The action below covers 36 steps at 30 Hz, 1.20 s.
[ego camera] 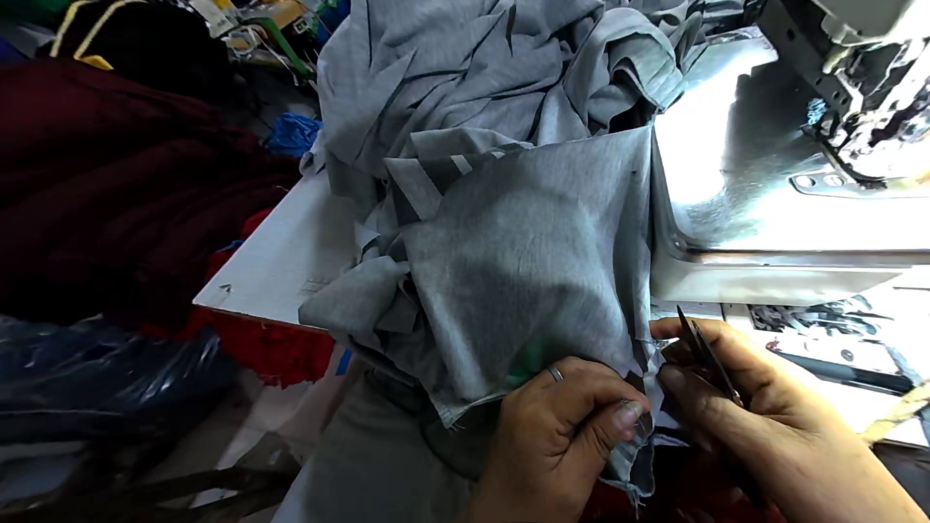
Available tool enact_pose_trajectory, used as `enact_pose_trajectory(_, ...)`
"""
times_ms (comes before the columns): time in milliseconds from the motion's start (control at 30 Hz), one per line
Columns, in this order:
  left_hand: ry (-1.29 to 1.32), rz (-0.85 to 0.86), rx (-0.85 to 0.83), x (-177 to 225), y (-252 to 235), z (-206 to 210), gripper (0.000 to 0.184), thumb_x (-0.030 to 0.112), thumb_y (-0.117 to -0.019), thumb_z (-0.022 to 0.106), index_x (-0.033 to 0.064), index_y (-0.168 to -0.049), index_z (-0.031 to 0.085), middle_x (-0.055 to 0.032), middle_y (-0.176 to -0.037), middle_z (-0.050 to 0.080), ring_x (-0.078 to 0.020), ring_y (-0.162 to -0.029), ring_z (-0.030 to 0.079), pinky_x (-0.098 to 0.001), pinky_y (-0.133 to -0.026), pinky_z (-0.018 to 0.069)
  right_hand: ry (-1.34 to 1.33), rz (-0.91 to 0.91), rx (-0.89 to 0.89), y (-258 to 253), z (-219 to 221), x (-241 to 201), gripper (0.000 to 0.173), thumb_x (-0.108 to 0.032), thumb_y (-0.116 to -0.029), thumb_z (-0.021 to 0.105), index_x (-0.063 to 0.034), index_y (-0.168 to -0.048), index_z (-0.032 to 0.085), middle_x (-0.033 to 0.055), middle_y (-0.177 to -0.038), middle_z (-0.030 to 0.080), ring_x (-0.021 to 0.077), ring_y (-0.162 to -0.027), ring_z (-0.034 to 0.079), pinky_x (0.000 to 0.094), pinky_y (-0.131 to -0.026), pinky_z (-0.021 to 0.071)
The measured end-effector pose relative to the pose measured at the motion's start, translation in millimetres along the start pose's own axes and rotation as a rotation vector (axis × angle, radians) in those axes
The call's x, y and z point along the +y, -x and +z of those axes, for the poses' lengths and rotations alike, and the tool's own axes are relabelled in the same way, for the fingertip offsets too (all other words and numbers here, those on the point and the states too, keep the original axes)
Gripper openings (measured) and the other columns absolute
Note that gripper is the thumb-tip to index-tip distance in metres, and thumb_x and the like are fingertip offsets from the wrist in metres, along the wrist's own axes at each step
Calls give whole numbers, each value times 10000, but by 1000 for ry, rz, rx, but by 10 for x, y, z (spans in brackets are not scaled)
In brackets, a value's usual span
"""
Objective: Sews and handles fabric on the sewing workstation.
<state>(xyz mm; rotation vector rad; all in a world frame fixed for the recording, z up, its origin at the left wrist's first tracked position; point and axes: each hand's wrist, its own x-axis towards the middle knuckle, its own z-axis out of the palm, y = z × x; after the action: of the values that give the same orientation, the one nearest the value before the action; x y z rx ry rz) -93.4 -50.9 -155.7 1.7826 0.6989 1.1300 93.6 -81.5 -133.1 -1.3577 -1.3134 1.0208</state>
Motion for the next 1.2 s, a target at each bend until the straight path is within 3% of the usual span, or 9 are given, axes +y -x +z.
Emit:
enact_pose_trajectory(200,4,6,16,-4,-1,11,261,252,-1043,555,45,-1001,709,-12,-972,702,14,-859,667,-139,-774,569,-3,-41,0,2,-9,20,236,-110,-943,582,-140,-1145,700,-126,-811,638,-88,-601,537,87,-536,460)
enact_pose_trajectory(367,-11,18,18,-8,-6,12,265,247,-1046,549,39,-1000,707,-13,-956,703,21,-856,657,-129,-771,555,50,-217,-78,4,-45,115,158,-95,-932,585,-89,-1017,719,-76,-841,626,-95,-691,543,71,-614,459)
enact_pose_trajectory(667,-8,10,20,-8,-6,7,269,268,-1045,550,56,-1007,712,-7,-972,714,4,-862,677,-150,-783,573,-28,-103,45,45,35,56,139,-136,-973,593,-133,-1111,608,-112,-793,607,-80,-609,534,101,-543,464)
enact_pose_trajectory(833,-1,10,17,-18,-7,4,259,259,-1046,548,58,-1005,706,-6,-976,713,8,-869,674,-146,-787,570,-50,3,67,23,31,-3,328,-132,-944,602,-146,-1272,591,-129,-777,604,-59,-575,528,118,-517,459)
enact_pose_trajectory(1000,12,-6,35,1,-8,11,250,251,-1045,553,60,-1015,712,-7,-1005,708,11,-863,673,-144,-777,575,-63,15,41,5,24,-4,270,-133,-942,605,-148,-1208,648,-123,-779,601,-69,-571,526,105,-516,462)
enact_pose_trajectory(1200,40,-21,89,48,-31,38,223,230,-1033,574,61,-1013,719,12,-1038,701,34,-881,665,-128,-777,573,-108,8,39,6,19,14,273,-142,-955,591,-155,-1224,637,-129,-759,590,-66,-563,517,108,-511,452)
